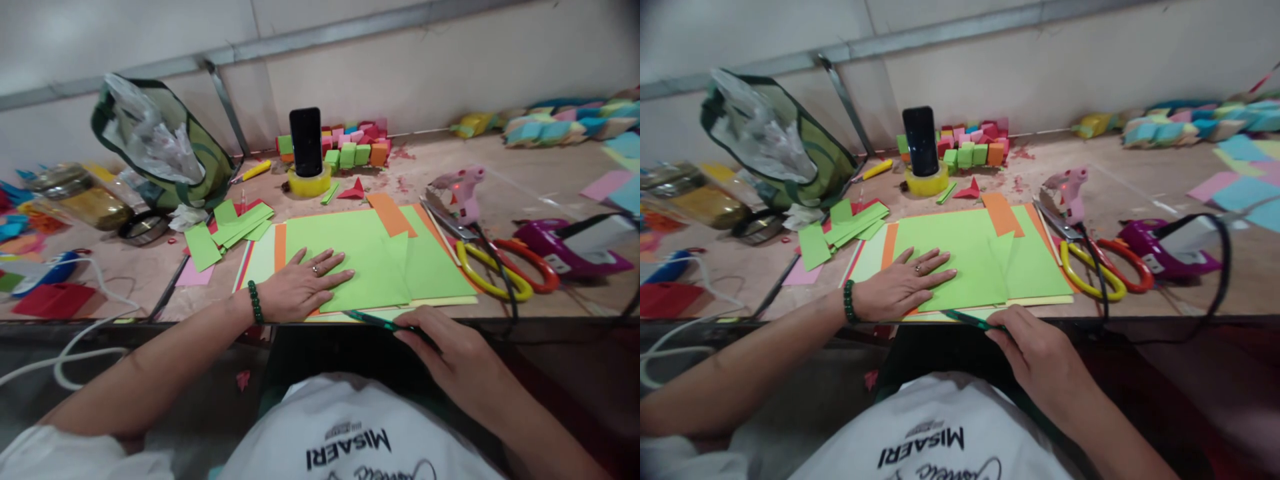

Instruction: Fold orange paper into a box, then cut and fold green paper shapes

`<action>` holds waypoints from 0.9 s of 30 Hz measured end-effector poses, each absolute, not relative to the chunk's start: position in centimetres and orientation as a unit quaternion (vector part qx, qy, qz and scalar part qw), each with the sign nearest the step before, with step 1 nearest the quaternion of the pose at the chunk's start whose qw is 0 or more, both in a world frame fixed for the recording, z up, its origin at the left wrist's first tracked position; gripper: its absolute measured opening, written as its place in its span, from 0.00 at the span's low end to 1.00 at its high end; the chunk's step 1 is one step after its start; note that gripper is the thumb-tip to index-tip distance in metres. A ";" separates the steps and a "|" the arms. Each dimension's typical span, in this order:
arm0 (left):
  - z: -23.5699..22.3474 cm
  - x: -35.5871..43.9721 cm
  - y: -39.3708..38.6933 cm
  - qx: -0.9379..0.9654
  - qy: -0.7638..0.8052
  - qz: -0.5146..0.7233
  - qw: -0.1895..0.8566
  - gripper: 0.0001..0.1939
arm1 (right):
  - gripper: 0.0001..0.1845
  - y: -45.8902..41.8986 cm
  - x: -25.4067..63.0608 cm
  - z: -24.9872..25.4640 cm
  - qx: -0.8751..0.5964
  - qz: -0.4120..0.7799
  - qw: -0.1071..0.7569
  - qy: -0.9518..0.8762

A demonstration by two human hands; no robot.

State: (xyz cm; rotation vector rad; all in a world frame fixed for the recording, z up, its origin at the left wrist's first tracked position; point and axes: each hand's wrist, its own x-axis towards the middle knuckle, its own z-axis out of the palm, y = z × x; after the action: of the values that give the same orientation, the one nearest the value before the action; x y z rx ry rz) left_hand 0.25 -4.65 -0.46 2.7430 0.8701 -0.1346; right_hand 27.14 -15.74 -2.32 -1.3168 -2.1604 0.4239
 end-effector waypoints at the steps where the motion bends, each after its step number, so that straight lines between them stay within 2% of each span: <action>1: -0.4 0.3 -4.7 0.944 0.300 -0.047 0.129 0.26 | 0.04 -15.7 27.0 -2.3 -0.491 0.163 0.283 -0.808; 21: -0.4 0.3 -4.6 0.940 0.300 -0.021 0.161 0.25 | 0.04 -16.0 26.7 -1.2 -0.463 0.240 0.257 -0.814; 24: -0.3 0.3 -4.8 0.931 0.323 0.004 0.172 0.28 | 0.04 -15.5 28.4 -0.4 -0.511 0.158 0.309 -0.786; 27: 0.2 0.7 -5.1 0.912 0.363 0.054 0.180 0.34 | 0.09 -13.6 30.4 -1.0 -0.601 -0.022 0.370 -0.708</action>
State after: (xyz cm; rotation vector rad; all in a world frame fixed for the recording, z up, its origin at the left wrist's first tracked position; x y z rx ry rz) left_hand 0.74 -5.15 0.19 2.5781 1.0263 0.1529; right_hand 30.37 -13.57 -1.05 -1.5417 -1.8163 -0.0559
